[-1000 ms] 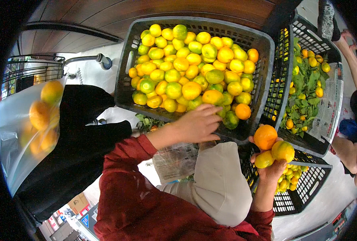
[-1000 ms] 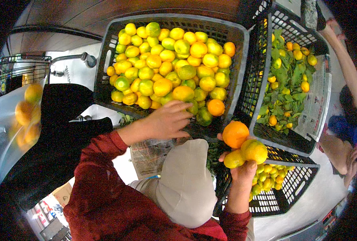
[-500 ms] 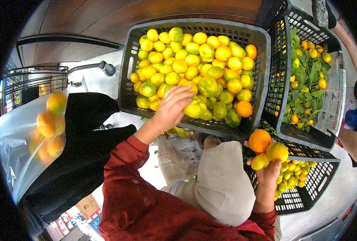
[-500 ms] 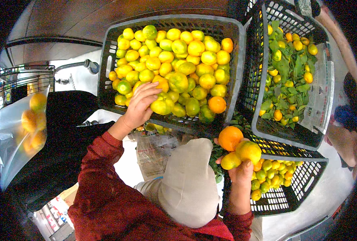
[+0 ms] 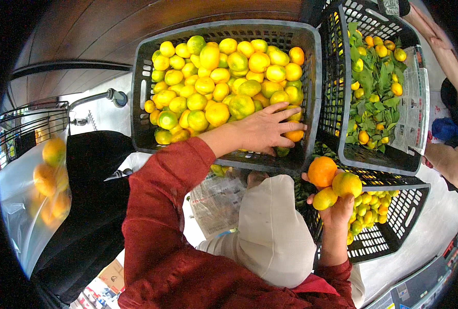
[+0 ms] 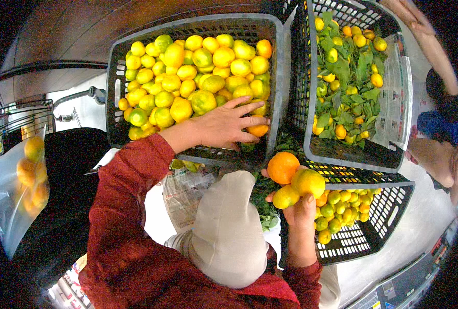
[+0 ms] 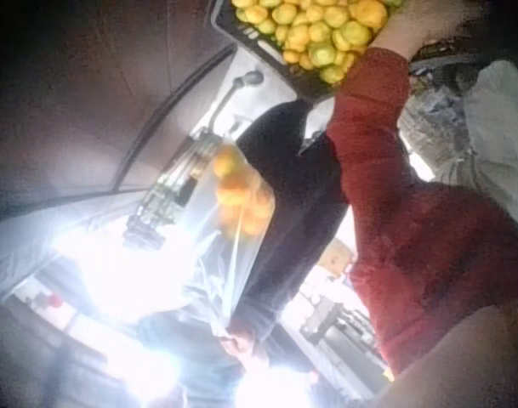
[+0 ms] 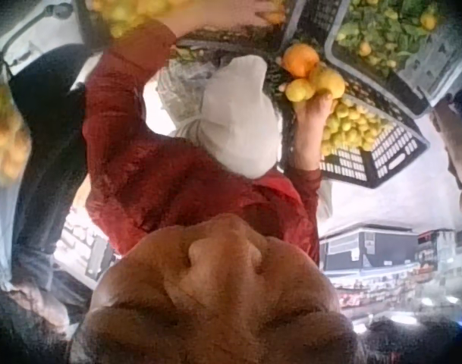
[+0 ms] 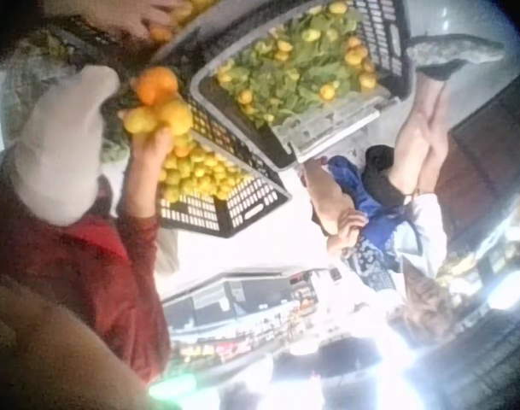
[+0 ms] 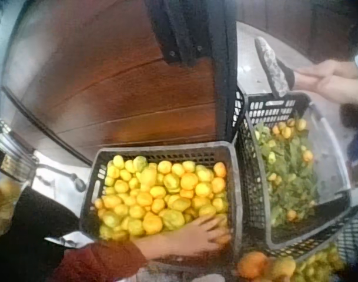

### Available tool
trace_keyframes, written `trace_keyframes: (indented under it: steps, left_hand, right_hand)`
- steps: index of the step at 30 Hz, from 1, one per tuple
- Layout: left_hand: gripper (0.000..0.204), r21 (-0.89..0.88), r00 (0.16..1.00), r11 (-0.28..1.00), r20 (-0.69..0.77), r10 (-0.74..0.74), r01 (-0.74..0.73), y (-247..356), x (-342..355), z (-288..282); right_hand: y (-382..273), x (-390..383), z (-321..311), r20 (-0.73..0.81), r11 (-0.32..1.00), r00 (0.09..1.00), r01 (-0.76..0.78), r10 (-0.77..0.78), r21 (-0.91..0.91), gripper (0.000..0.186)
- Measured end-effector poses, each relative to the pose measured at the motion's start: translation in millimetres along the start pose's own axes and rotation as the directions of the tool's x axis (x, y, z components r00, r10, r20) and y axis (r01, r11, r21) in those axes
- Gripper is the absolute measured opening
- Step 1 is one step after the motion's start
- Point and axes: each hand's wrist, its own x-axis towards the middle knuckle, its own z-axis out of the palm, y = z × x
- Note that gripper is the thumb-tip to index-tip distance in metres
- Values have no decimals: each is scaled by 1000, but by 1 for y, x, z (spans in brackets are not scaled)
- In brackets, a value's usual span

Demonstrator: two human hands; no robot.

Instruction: The person selects small citrus fruits from crates, removes leaves, and places them into a plastic bag held by another person. The person also uses scissors to trim leaves from the fruit stems.

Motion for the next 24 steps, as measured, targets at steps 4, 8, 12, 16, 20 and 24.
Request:
trace_keyframes:
  steps: [4,8,12,16,20,24]
  left_hand:
    - [42,32,993,996,80,-84,81,-8,-4,-25]
    - [41,70,906,904,-89,-414,421,-43,-40,-31]
    - [40,-68,790,864,-374,-486,500,-34,-41,-29]
    - [31,99,980,992,-188,-62,82,12,1,-7]
    - [19,183,1000,983,-17,2,1,7,8,6]
    - [15,445,974,867,-113,-196,226,-29,-10,-23]
  right_hand:
    - [-1,-2,-5,-2,1000,1000,15,-15,25,79]
    - [-2,-4,-11,-24,998,999,27,-26,48,79]
    - [3,-3,-18,-15,995,1000,2,0,102,79]
    - [5,-6,-18,-40,994,999,2,2,108,78]
    - [1,-5,-21,-29,994,999,-14,17,110,78]
    - [-2,-13,-22,-54,995,998,21,-15,102,78]
